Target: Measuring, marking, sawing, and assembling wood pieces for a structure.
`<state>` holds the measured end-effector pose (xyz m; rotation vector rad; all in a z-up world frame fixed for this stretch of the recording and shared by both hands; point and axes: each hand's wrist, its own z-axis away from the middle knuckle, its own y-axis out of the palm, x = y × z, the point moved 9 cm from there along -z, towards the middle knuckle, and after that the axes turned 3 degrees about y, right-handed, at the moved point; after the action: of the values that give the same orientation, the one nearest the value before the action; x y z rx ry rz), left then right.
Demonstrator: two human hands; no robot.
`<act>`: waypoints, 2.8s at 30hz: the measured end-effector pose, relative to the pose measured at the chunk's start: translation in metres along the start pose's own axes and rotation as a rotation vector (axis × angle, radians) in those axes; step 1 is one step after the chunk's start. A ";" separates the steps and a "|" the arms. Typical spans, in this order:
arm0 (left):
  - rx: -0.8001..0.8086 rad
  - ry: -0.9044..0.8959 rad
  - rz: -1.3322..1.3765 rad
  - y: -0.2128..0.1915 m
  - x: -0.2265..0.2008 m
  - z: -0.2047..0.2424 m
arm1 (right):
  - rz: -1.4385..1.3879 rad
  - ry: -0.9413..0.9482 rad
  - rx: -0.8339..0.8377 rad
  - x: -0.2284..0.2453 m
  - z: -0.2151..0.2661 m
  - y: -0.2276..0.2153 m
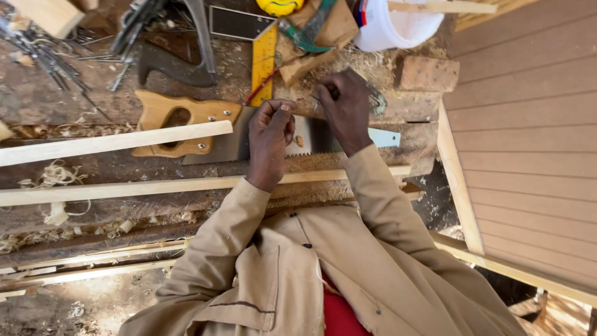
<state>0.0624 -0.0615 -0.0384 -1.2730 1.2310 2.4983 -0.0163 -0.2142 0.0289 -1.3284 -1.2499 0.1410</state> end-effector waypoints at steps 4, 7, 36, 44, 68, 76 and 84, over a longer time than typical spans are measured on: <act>0.026 0.023 -0.025 0.004 -0.005 -0.002 | 0.115 -0.025 0.054 0.011 -0.021 0.006; 0.033 0.033 -0.062 0.008 -0.006 0.003 | 0.190 0.047 0.108 0.004 -0.008 0.000; 0.094 -0.333 0.120 0.029 0.006 0.004 | -0.425 0.360 0.467 0.016 -0.006 -0.012; 0.077 -0.210 0.077 0.018 0.015 0.002 | 0.008 -0.172 0.227 0.011 -0.018 -0.018; 0.065 0.047 0.038 0.001 -0.013 0.006 | 0.083 0.009 0.147 -0.029 0.040 -0.010; 0.089 0.112 -0.363 0.011 -0.026 0.012 | -0.473 0.450 0.306 0.000 0.023 -0.014; 0.160 0.257 -0.581 0.030 -0.036 0.010 | -0.582 0.358 0.412 0.037 0.011 -0.013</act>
<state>0.0674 -0.0649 0.0089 -1.6531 0.8994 1.8396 -0.0165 -0.1860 0.0580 -0.5707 -1.1701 -0.2333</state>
